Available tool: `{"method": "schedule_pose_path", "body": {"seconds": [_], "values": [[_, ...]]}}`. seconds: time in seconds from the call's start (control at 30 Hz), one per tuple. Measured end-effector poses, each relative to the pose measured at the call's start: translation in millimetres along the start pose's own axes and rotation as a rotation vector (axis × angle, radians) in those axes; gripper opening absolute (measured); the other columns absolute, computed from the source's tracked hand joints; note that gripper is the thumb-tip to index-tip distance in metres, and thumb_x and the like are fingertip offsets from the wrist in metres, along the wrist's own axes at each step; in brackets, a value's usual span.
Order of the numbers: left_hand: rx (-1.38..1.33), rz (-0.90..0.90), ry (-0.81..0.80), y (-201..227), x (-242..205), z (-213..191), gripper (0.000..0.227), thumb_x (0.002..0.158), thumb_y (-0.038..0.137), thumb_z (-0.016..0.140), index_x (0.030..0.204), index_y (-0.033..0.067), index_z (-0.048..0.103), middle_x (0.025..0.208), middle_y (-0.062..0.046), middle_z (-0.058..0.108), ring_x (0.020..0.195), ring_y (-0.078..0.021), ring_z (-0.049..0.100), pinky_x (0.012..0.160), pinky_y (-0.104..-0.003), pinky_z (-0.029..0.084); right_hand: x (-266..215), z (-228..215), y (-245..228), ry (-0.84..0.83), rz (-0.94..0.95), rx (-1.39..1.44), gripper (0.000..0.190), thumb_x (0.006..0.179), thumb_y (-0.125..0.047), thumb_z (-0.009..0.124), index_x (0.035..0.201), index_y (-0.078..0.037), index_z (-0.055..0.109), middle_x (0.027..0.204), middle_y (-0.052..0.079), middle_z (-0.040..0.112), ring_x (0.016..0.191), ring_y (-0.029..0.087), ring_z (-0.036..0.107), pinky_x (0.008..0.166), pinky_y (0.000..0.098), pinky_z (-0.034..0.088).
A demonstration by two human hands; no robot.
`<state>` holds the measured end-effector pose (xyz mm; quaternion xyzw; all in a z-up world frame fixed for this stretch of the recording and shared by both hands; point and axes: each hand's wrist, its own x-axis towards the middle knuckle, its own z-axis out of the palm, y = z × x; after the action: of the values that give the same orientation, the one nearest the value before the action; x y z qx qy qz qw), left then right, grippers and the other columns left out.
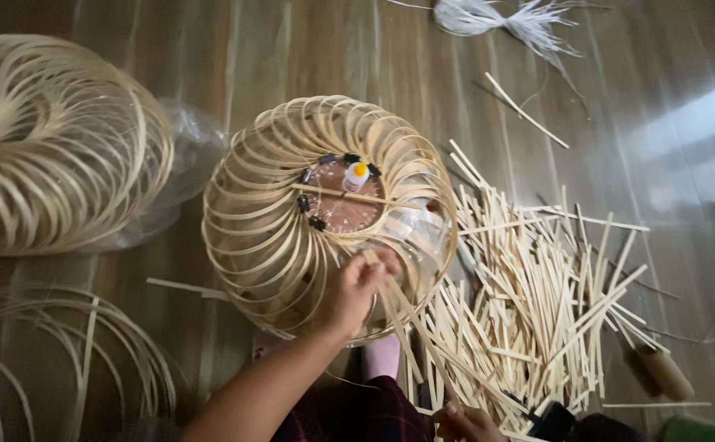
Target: The person constructs a spherical bamboo lampshade by applying adhesive to bamboo strips and securing them into a curved lattice structure, using a small wooden tool to tuck and align the ends.
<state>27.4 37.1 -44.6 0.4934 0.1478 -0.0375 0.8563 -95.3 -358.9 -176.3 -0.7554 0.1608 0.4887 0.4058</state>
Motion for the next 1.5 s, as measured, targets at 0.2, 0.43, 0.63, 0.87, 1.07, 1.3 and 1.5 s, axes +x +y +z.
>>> {"method": "schedule_pose_path", "body": {"seconds": [0.2, 0.43, 0.63, 0.87, 1.07, 1.3, 1.5], "values": [[0.241, 0.079, -0.096, -3.5, -13.8, 18.0, 0.020, 0.104, 0.012, 0.049, 0.118, 0.0053, 0.062, 0.106, -0.012, 0.074, 0.081, -0.0175, 0.072, 0.067, -0.031, 0.063, -36.8, -11.9, -105.8, 0.602, -0.230, -0.420, 0.048, 0.085, -0.023, 0.072, 0.127, -0.001, 0.066, 0.116, 0.018, 0.071, 0.107, 0.027, 0.068, 0.091, 0.0388, 0.054], [0.017, 0.200, -0.208, 7.9, -15.9, 17.6, 0.035, 0.105, 0.005, 0.046, 0.139, 0.0007, 0.051, 0.126, -0.015, 0.068, 0.113, -0.0198, 0.070, 0.095, -0.031, 0.063, -17.3, 49.6, -229.3, 0.342, -0.674, 0.211, 0.029, 0.097, -0.013, 0.071, 0.116, 0.007, 0.076, 0.097, 0.017, 0.077, 0.089, 0.021, 0.069, 0.081, 0.0330, 0.055], [-0.010, 0.304, -0.036, 6.6, -12.8, -15.9, 0.034, 0.106, 0.006, 0.048, 0.139, -0.0024, 0.050, 0.130, -0.021, 0.067, 0.116, -0.0252, 0.069, 0.100, -0.036, 0.061, 8.3, 58.1, -242.3, 0.213, -0.737, 0.203, 0.024, 0.095, -0.010, 0.061, 0.111, 0.003, 0.073, 0.100, 0.007, 0.080, 0.092, 0.013, 0.075, 0.085, 0.0284, 0.061], [0.457, 0.501, 0.127, 1.2, -7.4, -31.0, 0.043, 0.102, 0.012, 0.055, 0.143, 0.0024, 0.043, 0.137, -0.015, 0.060, 0.110, -0.0208, 0.069, 0.089, -0.032, 0.063, 19.0, 54.9, -252.1, 0.543, -0.816, -0.007, 0.020, 0.095, -0.007, 0.065, 0.111, -0.003, 0.076, 0.101, 0.010, 0.080, 0.082, 0.018, 0.076, 0.069, 0.0320, 0.065], [1.421, 0.753, 0.019, 3.7, -17.5, -73.9, 0.057, 0.096, 0.033, 0.063, 0.147, 0.0122, 0.048, 0.156, -0.010, 0.045, 0.147, -0.0343, 0.032, 0.116, -0.062, 0.020, 15.8, 33.3, -277.5, 0.829, -1.137, -0.615, 0.029, 0.096, -0.003, 0.063, 0.122, -0.011, 0.075, 0.099, 0.009, 0.077, 0.087, 0.018, 0.070, 0.071, 0.0323, 0.059], [1.578, 0.827, 0.069, -12.1, -12.2, -71.9, 0.066, 0.099, 0.045, 0.061, 0.155, 0.0157, 0.045, 0.166, -0.005, 0.034, 0.157, -0.0287, 0.018, 0.119, -0.065, 0.014, 13.5, 36.1, -303.0, 0.905, -1.164, -0.640, 0.021, 0.097, -0.004, 0.066, 0.109, -0.015, 0.079, 0.104, 0.010, 0.072, 0.089, 0.021, 0.069, 0.068, 0.0302, 0.059], [1.543, 0.905, 0.163, -23.2, -10.7, -77.9, 0.062, 0.101, 0.046, 0.062, 0.156, 0.0207, 0.049, 0.166, -0.007, 0.033, 0.158, -0.0254, 0.019, 0.119, -0.062, 0.014, -2.2, 36.1, -321.4, 0.867, -1.132, -0.699, 0.026, 0.091, 0.000, 0.070, 0.108, -0.016, 0.081, 0.099, 0.009, 0.070, 0.086, 0.023, 0.068, 0.069, 0.0362, 0.056]]}}
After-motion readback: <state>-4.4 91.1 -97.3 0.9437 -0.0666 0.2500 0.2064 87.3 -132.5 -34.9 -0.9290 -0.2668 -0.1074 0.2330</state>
